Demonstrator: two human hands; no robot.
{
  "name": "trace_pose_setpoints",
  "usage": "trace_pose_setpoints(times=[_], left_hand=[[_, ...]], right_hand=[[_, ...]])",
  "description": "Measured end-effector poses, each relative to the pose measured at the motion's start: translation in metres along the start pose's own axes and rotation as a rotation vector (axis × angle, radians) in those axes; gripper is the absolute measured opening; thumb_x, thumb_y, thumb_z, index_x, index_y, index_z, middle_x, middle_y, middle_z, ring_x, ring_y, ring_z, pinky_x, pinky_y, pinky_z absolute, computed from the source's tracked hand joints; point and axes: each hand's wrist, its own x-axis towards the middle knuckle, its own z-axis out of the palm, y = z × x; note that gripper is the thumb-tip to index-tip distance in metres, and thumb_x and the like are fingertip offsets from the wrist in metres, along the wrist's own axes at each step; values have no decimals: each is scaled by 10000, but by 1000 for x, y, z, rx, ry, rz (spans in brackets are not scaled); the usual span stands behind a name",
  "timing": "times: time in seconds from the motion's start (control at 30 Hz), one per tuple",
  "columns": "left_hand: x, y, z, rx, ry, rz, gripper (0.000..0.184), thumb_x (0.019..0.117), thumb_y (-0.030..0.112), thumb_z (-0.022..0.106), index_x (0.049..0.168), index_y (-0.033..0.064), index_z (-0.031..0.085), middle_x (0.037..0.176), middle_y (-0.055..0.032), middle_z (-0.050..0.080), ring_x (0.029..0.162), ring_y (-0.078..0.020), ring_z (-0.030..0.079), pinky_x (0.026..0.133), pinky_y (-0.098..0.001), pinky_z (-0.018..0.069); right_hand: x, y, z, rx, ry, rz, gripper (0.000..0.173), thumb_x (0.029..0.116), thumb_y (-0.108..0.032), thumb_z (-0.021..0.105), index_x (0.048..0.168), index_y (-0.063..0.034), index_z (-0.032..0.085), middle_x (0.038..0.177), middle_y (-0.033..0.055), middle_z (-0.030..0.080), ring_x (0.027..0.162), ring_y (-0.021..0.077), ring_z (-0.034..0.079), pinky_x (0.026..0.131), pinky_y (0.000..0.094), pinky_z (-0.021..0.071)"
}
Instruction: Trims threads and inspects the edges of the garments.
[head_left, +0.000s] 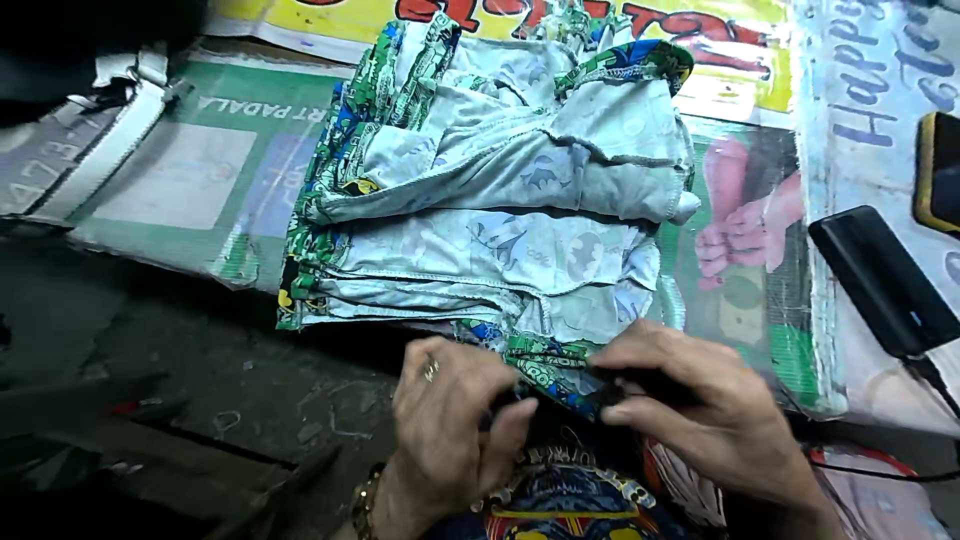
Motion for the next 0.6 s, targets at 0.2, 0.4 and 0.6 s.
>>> trace_pose_setpoints(times=[0.2,0.4,0.6], left_hand=[[23,-9,-6,163,-295,-51,300,1040,364,567,1015,82,667,824,-30,678,722,-142,612,722,-335,462],[22,-24,-31,84,-360,-68,259,1066,288,531,952,99,665,808,-14,671,743,-112,613,713,-293,450],[14,-28,-29,-211,-310,-208,227,1073,274,512,967,96,605,776,30,585,701,13,535,666,-145,444]], right_hand=[[30,9,18,241,18,59,220,967,-160,708,1123,-5,702,973,25,687,817,20,625,716,173,552],[27,18,23,133,-67,125,247,984,-201,689,1136,-8,711,968,21,685,815,8,617,710,150,533],[25,14,27,-150,-51,43,242,987,-226,695,1114,-23,732,970,57,717,832,41,654,726,172,548]])
